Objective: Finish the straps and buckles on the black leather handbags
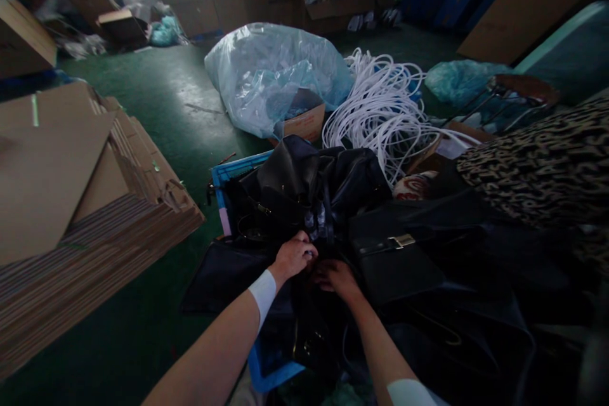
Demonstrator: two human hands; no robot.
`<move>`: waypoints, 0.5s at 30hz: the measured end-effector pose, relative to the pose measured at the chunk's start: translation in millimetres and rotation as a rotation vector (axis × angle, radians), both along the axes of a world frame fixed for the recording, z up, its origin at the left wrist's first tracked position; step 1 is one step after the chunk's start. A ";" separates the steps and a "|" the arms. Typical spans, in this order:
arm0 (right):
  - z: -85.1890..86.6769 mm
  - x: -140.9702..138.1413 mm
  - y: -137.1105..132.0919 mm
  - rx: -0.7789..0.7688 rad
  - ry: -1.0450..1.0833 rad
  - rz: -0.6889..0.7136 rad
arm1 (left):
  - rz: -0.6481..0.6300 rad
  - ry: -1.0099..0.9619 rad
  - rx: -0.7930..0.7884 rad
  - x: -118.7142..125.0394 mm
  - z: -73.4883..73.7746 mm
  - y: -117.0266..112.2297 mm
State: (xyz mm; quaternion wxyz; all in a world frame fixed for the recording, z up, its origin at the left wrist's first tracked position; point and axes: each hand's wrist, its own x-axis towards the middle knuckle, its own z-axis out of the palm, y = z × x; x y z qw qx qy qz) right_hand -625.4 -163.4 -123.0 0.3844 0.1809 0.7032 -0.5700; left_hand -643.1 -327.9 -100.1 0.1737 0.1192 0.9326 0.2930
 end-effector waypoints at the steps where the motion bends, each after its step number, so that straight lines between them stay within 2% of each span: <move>1: -0.5 0.7 -1.4 -0.015 -0.002 -0.025 | -0.003 -0.006 -0.002 -0.1 -0.2 0.0; 5: -2.7 5.9 -4.3 -0.051 -0.003 -0.098 | 0.003 -0.023 -0.031 0.4 0.5 2.9; 10: -0.7 8.9 0.6 -0.086 -0.115 -0.107 | 0.024 -0.012 -0.068 1.4 0.7 7.5; 15: 3.9 9.4 -2.4 -0.219 -0.216 -0.211 | 0.013 0.001 -0.069 0.7 -1.1 6.1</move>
